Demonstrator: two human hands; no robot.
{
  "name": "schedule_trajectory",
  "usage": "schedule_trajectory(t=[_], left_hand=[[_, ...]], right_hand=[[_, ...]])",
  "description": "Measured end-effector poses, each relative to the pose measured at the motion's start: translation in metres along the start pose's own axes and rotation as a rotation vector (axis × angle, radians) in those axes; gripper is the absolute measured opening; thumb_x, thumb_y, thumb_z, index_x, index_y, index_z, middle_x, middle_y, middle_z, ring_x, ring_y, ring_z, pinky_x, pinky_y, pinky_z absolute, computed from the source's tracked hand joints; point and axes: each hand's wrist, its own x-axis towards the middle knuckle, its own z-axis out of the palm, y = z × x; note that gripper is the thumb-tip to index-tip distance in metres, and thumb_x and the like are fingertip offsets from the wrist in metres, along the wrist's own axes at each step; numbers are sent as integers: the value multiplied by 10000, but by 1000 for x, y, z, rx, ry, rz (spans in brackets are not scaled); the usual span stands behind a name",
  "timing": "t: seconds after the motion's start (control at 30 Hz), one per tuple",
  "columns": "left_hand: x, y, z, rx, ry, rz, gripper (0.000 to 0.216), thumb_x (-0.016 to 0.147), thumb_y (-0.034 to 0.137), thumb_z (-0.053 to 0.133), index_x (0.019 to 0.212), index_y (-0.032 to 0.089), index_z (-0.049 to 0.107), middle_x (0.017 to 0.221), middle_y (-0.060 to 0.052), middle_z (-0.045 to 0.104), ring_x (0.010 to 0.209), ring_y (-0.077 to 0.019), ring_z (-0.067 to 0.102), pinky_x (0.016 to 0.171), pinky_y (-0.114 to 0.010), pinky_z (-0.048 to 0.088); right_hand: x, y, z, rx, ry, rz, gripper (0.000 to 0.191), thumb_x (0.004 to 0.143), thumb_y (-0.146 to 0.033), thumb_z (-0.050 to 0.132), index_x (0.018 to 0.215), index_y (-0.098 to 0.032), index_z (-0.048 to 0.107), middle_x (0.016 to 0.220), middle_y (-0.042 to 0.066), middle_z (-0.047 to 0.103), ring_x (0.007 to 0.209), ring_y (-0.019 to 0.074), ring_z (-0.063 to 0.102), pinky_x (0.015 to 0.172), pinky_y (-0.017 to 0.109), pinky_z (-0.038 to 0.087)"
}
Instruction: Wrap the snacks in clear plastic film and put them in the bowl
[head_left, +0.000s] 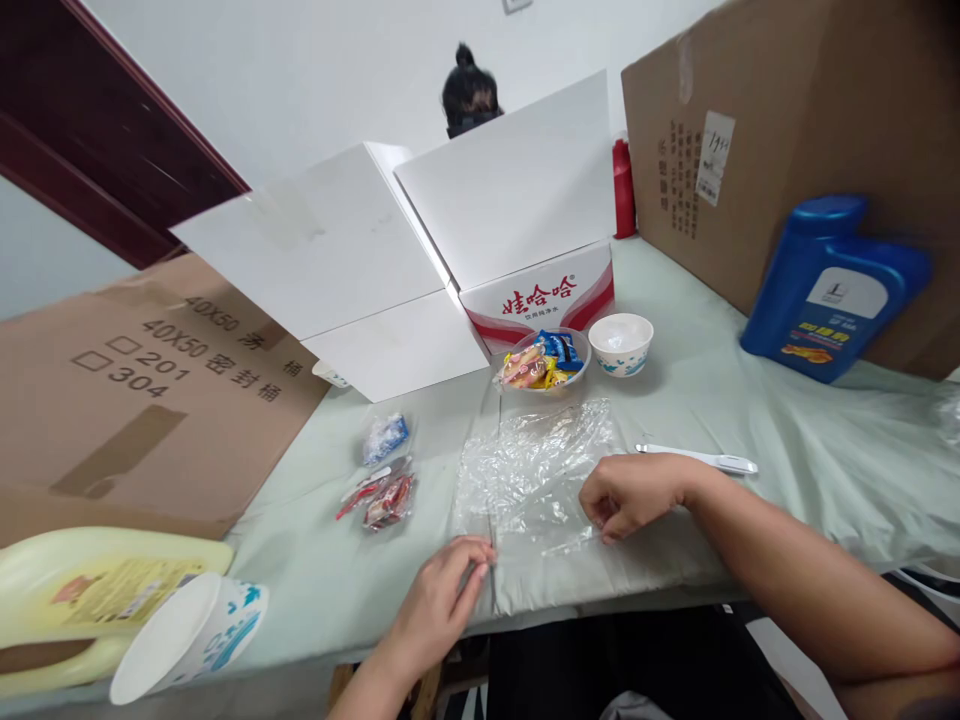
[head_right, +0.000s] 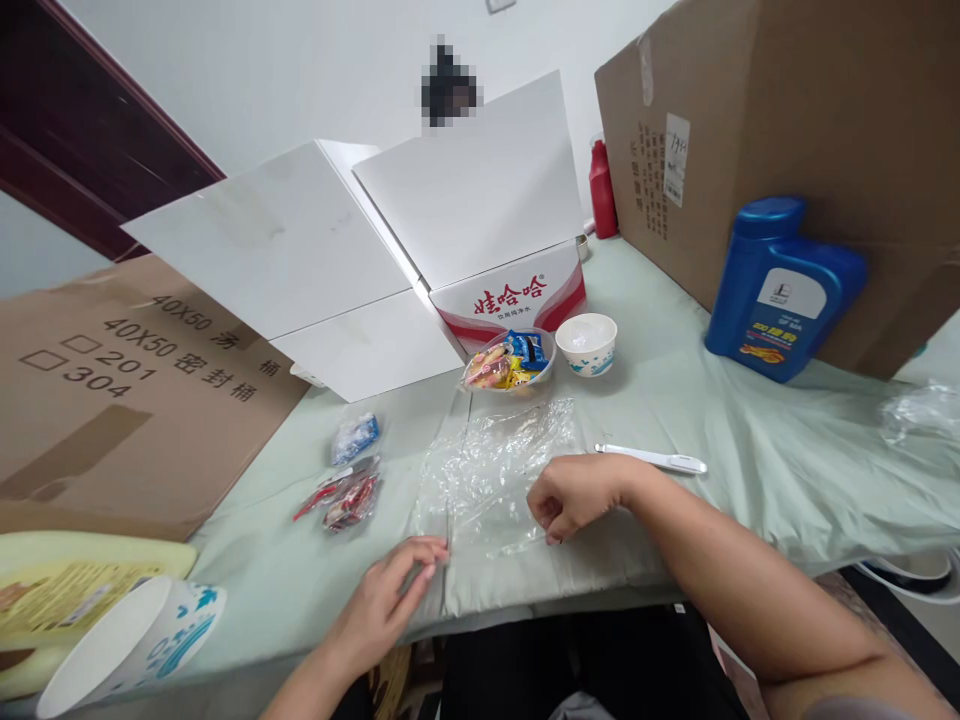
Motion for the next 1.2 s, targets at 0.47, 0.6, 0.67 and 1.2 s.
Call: schedule_trajectory(t=[0.47,0.6,0.67,1.2], left_hand=[[124,-34,-23,21,49,-227,132,849,307,481,843,205,565,633,39,566,592,-132,535,591,-239,374],[139,-45,-11,172,82,-270,148,846,302,492,862,213,609,644,26,595,595,-143,535,592,-249,357],[137,-49,-5,202,116,-300,179,854,331,501,912,217,626,660,22,607,599,-146,541,600,-253,367],[124,-66,-1,68,225,-300,243,862,341,488,937,197,668,704,-4,670,637,-139,587,627,-242,422]], right_hand=[[13,33,-15,-285,720,401,169,877,-256,506,927,-197,657,799,33,699,724,169,620,620,247,366],[20,44,-13,-415,779,505,209,883,-315,545,1031,-211,649,888,46,716,804,190,631,637,255,362],[22,46,-13,-419,813,524,245,875,-325,561,1078,-207,632,941,50,717,834,191,633,661,256,372],[23,41,-10,-463,674,714,265,934,-351,423,1032,-200,617,958,107,713,852,238,650,646,291,359]])
